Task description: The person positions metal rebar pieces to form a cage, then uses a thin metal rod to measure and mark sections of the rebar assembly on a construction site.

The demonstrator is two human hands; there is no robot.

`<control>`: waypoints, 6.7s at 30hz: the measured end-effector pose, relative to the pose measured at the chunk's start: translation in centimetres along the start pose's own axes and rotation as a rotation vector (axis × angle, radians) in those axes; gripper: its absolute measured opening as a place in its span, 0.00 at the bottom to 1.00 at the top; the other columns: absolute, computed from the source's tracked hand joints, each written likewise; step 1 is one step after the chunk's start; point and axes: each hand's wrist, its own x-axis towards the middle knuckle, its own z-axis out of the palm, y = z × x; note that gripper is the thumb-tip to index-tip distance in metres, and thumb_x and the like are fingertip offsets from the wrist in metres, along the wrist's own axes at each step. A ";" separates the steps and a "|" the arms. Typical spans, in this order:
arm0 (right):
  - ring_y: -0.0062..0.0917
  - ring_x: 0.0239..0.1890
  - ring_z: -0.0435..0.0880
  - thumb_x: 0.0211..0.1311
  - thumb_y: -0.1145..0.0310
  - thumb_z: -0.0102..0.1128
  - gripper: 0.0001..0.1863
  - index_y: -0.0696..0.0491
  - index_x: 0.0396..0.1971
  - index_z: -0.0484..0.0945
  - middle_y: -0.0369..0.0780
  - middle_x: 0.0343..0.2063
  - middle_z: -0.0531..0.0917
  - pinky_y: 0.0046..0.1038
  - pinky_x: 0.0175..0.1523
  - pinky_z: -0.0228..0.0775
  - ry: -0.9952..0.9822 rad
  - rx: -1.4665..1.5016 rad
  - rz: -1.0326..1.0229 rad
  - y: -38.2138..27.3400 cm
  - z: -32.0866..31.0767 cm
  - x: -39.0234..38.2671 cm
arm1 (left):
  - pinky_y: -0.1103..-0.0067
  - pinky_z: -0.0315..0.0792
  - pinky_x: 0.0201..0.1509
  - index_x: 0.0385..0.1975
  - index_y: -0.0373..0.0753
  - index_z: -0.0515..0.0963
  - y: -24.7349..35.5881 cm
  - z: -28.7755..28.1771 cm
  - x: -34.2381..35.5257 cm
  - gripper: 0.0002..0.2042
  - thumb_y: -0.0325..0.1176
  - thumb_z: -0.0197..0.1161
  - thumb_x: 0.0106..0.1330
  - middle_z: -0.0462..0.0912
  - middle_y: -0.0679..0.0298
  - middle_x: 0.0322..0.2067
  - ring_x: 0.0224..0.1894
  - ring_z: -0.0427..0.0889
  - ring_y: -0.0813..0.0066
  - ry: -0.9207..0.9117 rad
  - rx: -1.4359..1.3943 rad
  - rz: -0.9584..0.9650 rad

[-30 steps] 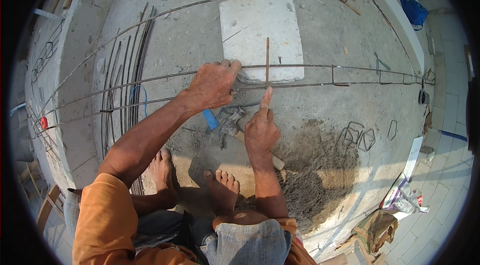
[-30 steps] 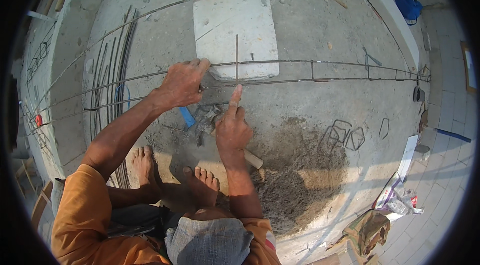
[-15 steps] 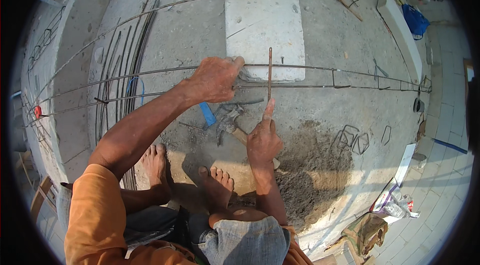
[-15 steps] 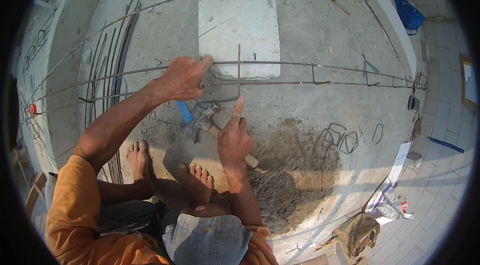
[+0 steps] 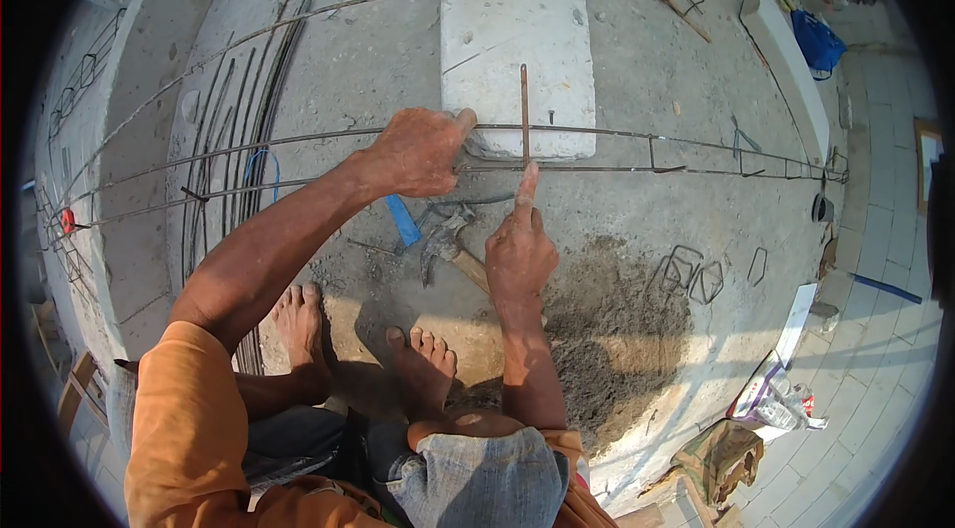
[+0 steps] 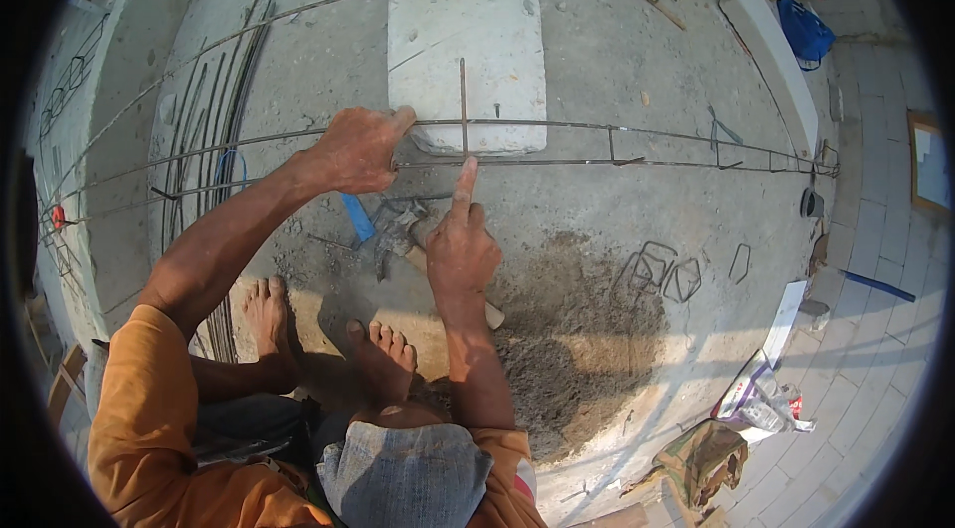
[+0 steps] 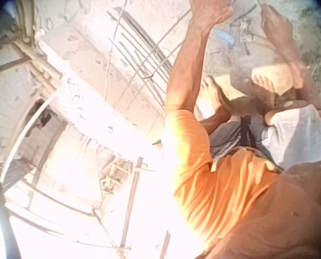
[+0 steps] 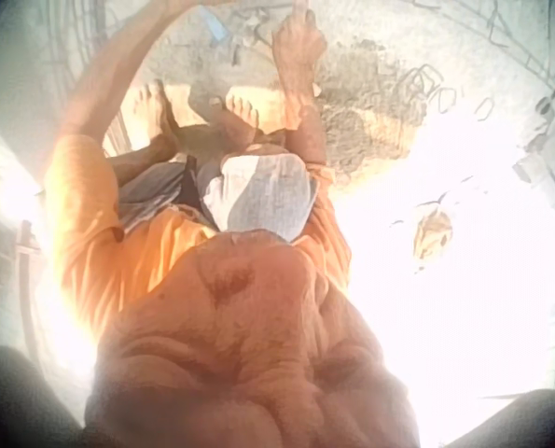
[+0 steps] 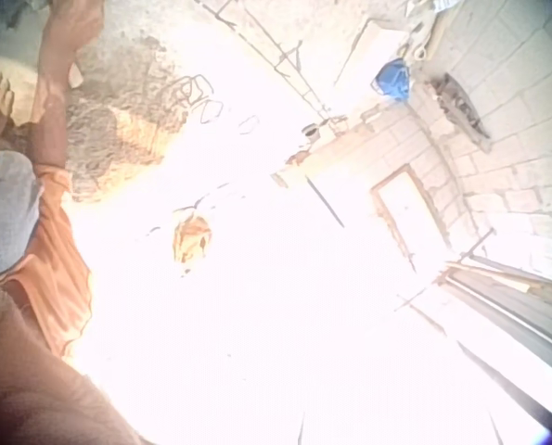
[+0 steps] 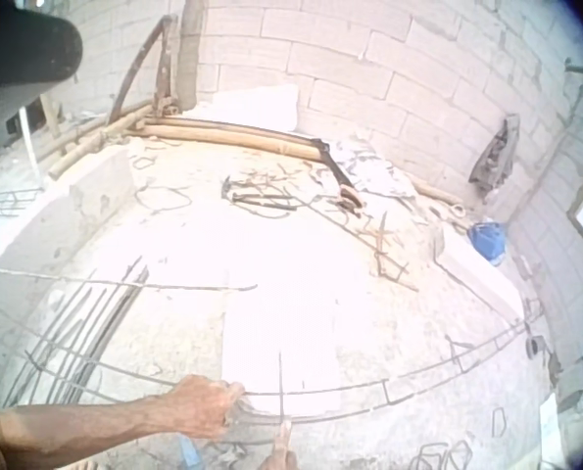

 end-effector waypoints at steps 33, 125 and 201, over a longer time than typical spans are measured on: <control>0.31 0.11 0.75 0.51 0.74 0.59 0.41 0.48 0.69 0.56 0.40 0.21 0.75 0.32 0.16 0.67 -0.047 -0.120 0.015 0.3 -2.2 -1.7 | 0.62 0.73 0.30 0.34 0.30 0.72 -0.3 -0.3 0.7 0.20 0.26 0.65 0.37 0.78 0.48 0.19 0.26 0.82 0.49 -0.037 -0.012 -0.012; 0.32 0.14 0.77 0.51 0.78 0.58 0.43 0.49 0.69 0.53 0.43 0.20 0.78 0.32 0.16 0.67 -0.163 -0.005 0.009 0.4 -2.4 -2.0 | 0.65 0.74 0.33 0.36 0.29 0.74 -0.7 -0.7 0.3 0.24 0.30 0.66 0.34 0.80 0.47 0.22 0.27 0.82 0.52 -0.145 -0.083 -0.012; 0.32 0.15 0.79 0.50 0.79 0.57 0.43 0.49 0.69 0.53 0.43 0.20 0.78 0.34 0.16 0.67 -0.141 -0.113 0.016 -0.1 -4.3 3.0 | 0.65 0.74 0.34 0.36 0.29 0.75 0.8 -1.7 1.1 0.24 0.31 0.68 0.34 0.80 0.47 0.23 0.28 0.82 0.53 -0.150 -0.159 0.032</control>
